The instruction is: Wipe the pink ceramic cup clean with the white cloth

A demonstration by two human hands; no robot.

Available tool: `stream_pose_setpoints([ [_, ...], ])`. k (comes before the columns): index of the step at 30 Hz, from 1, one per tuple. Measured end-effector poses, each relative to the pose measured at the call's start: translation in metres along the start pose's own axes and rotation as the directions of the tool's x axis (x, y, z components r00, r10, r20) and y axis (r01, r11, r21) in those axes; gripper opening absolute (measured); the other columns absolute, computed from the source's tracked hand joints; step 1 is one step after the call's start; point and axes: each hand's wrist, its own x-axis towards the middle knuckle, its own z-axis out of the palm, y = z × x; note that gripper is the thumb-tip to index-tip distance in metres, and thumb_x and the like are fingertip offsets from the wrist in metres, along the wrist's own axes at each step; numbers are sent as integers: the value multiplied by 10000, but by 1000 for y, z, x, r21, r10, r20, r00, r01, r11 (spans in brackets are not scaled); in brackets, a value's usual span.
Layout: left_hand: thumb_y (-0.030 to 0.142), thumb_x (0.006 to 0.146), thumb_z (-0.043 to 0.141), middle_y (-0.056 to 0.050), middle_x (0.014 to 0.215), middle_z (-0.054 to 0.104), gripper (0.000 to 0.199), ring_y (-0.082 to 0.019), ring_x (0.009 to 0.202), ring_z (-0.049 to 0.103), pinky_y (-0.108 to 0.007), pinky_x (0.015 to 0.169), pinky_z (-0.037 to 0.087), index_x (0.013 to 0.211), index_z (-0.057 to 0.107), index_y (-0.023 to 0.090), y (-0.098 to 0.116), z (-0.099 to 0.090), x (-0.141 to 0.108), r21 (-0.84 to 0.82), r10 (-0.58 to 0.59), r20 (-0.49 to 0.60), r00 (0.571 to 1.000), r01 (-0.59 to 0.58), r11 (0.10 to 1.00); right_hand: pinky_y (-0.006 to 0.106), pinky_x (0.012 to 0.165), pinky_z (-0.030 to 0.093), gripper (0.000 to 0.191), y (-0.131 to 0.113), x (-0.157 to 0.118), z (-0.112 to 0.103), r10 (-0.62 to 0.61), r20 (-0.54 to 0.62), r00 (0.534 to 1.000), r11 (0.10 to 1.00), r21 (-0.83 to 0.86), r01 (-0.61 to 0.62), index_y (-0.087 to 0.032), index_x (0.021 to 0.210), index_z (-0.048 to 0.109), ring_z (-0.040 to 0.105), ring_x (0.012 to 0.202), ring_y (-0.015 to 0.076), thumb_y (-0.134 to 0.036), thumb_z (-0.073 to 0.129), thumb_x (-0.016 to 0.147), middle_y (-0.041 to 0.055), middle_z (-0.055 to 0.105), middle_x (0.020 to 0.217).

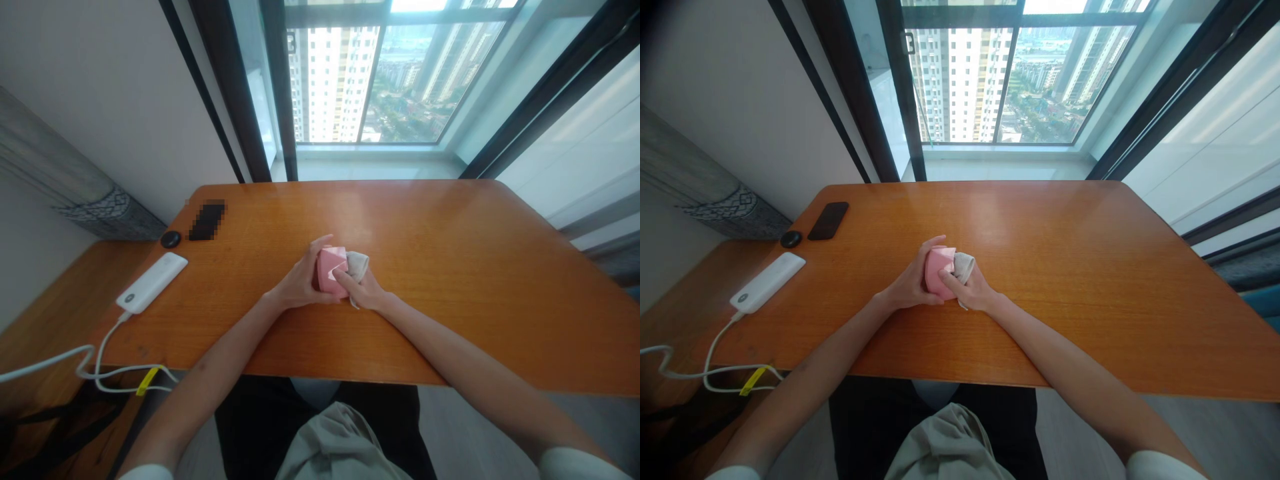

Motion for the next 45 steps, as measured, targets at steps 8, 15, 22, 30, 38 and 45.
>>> stream_pose_setpoints([
  [8,592,773,982,-203,1693,444,1125,-438,1578,498,-648,1284,476,1674,361,333,9,-4,5,290,166,23,986,-166,943,357,691,529,538,2,1,-1,-18,-17,1000,1000,15,18,-222,1013,671,618,751,211,-758,623,1008,34,674,857],
  [15,540,772,968,-162,1545,621,1092,-370,1298,711,-541,1114,607,1652,379,278,12,2,3,-142,-126,26,992,128,982,384,712,541,442,3,1,-4,-220,60,974,957,-182,227,-240,922,632,601,729,218,-662,589,1050,40,671,798],
  [22,590,701,1032,-210,1781,365,1374,-465,1611,471,-683,1319,429,1758,189,345,4,0,1,-30,37,14,999,-37,999,359,681,540,435,2,2,-2,-152,30,988,986,-71,154,-224,987,665,615,717,205,-653,632,1043,32,682,814],
  [30,553,740,1010,-187,1677,469,1178,-438,1574,489,-674,1298,458,1696,354,338,11,-1,6,202,170,-20,985,-163,966,389,783,581,497,1,5,-3,-139,-6,990,988,-64,138,-222,1094,665,668,836,229,-709,576,1058,60,732,949],
  [38,561,879,894,-166,1543,611,1055,-355,1318,694,-549,1139,590,1699,294,279,6,4,-1,-279,-216,89,972,232,932,323,598,424,429,3,1,-4,-180,105,978,967,-163,195,-242,835,565,504,607,158,-606,600,1062,-23,559,676],
  [45,618,617,1068,-216,1822,259,1475,-497,1668,358,-727,1349,366,1769,184,359,0,1,1,50,95,2,996,-95,994,341,669,494,466,4,2,-2,-92,46,995,995,-46,94,-232,894,625,559,699,185,-668,588,1055,8,621,775],
])
